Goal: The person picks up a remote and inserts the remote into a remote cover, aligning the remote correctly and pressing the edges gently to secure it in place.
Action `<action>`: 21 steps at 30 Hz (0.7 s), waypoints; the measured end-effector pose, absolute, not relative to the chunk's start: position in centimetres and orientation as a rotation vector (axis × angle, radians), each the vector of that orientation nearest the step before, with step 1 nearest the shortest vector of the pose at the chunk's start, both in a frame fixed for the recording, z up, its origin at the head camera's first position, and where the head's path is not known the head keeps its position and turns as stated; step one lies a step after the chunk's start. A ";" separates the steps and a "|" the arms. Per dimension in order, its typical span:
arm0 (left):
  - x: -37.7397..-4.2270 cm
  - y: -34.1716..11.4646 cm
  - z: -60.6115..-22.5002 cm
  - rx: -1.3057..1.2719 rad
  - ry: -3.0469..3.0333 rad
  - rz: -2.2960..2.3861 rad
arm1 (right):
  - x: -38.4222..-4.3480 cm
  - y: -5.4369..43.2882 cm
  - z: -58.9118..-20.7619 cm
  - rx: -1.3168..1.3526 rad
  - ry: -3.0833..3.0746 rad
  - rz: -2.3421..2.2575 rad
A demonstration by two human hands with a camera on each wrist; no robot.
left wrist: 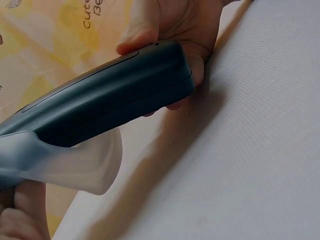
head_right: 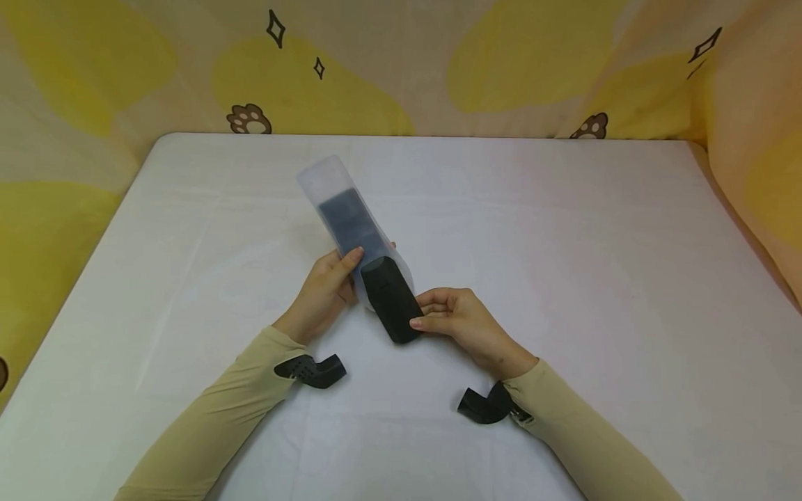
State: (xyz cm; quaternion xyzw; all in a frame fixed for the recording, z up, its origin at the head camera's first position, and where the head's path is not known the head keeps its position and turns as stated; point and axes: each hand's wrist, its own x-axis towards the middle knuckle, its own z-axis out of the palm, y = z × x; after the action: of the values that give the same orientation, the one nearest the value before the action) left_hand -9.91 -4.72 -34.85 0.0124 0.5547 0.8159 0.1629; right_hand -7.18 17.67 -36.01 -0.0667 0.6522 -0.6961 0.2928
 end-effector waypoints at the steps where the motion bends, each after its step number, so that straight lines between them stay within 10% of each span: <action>1: -9.9 -4.7 -34.8 0.036 1.578 2.330 | -7.2 17.7 -36.0 -0.175 1.737 -1.859; 21: -9.9 -4.3 -35.2 0.031 1.594 2.317 | -7.1 17.9 -36.0 -0.178 1.708 -1.895</action>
State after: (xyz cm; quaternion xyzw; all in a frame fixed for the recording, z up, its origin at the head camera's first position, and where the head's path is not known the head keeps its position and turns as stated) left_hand -9.87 -4.28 -35.15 0.0110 0.5590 0.8127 0.1639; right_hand -7.12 17.86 -35.99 -0.0666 0.6395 -0.7096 0.2882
